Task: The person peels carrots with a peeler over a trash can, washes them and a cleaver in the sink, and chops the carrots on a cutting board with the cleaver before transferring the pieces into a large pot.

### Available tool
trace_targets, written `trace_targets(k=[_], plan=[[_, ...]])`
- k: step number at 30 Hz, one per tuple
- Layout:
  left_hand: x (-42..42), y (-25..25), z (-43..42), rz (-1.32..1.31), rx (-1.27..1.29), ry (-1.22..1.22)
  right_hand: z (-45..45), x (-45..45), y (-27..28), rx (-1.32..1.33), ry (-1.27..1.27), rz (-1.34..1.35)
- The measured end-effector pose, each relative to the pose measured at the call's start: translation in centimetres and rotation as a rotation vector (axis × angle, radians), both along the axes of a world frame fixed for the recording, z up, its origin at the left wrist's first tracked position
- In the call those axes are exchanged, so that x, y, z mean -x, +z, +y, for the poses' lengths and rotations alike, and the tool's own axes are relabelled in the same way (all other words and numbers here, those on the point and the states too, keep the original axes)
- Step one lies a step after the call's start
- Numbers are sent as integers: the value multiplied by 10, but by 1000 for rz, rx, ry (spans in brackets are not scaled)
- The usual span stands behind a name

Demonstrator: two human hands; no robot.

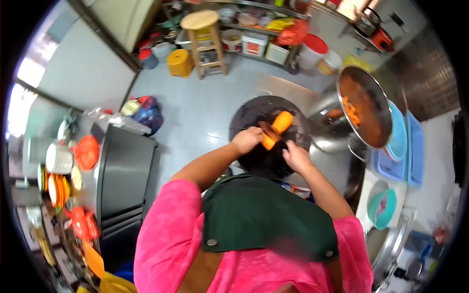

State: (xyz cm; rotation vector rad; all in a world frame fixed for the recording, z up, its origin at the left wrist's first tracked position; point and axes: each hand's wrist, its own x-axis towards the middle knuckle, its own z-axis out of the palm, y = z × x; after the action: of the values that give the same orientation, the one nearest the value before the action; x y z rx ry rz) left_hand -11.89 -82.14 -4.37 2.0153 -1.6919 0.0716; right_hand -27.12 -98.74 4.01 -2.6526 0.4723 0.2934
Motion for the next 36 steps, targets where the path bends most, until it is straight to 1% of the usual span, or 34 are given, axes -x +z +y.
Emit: trace_targets(k=[1,4,8,14,17,29,36], plan=[[-1,3,0,-19,25,-4,0,-1,1,36,56,-26],[0,4,3,6,6,38,4,-12,25,46,84,101],[2,6,5,64,36,51,12,-22,34,30,96,160],[0,-1,-1,133,91,62,7,-32,31,63,146,179],[-1,-1,-1,179,49,75,-1,-35,33,17,141,196],[-3,10,0,166,-42,40,-15,-45,26,-87,179,183],[-2,11,1,142,-48,29,-12,-52,28,-95,183,233]])
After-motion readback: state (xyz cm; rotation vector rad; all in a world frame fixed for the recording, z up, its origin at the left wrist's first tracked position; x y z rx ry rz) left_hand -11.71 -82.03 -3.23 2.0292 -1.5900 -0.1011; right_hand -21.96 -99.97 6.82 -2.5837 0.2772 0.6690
